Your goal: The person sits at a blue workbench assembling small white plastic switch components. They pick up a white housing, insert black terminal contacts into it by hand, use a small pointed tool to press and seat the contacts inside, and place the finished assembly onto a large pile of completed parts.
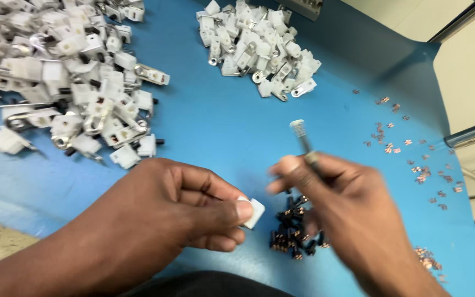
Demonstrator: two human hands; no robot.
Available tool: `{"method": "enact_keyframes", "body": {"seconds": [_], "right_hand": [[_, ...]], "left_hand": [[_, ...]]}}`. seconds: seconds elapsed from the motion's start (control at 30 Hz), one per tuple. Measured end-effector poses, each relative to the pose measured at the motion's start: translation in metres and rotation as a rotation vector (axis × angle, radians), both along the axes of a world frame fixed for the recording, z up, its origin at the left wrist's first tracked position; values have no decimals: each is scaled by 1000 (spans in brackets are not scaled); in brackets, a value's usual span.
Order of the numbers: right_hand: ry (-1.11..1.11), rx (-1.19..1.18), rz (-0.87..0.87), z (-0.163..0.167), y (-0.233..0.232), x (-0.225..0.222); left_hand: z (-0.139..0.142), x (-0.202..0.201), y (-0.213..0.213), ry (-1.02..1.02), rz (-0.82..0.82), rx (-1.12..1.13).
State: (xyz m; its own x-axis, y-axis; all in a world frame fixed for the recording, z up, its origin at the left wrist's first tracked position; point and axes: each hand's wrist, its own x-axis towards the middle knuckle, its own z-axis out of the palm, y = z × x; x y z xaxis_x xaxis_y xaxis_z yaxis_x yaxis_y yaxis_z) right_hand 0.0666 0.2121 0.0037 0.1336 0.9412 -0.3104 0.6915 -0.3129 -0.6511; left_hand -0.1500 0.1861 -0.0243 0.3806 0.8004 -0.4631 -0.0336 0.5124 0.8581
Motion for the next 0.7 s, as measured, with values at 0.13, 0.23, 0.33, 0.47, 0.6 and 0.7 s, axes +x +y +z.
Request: {"method": "enact_keyframes", "body": {"seconds": [0.13,0.23,0.33,0.47,0.6,0.7], "right_hand": [[-510,243,288,-2,11,2],[-719,88,348,-1,17,-5],[-120,249,168,10,17,-10],[-344,140,31,17,16,-8],[-354,167,87,6,22,-2],[-435,197,219,-6,26,0]], "left_hand": [[4,-8,-7,-18,-23,-10],[0,-4,-6,-193,-1,26],[-4,-1,-6,-287,39,157],[1,4,-1,-205,76,203],[12,5,-4,-159,131,126],[14,5,-5,-78,144,83]]}}
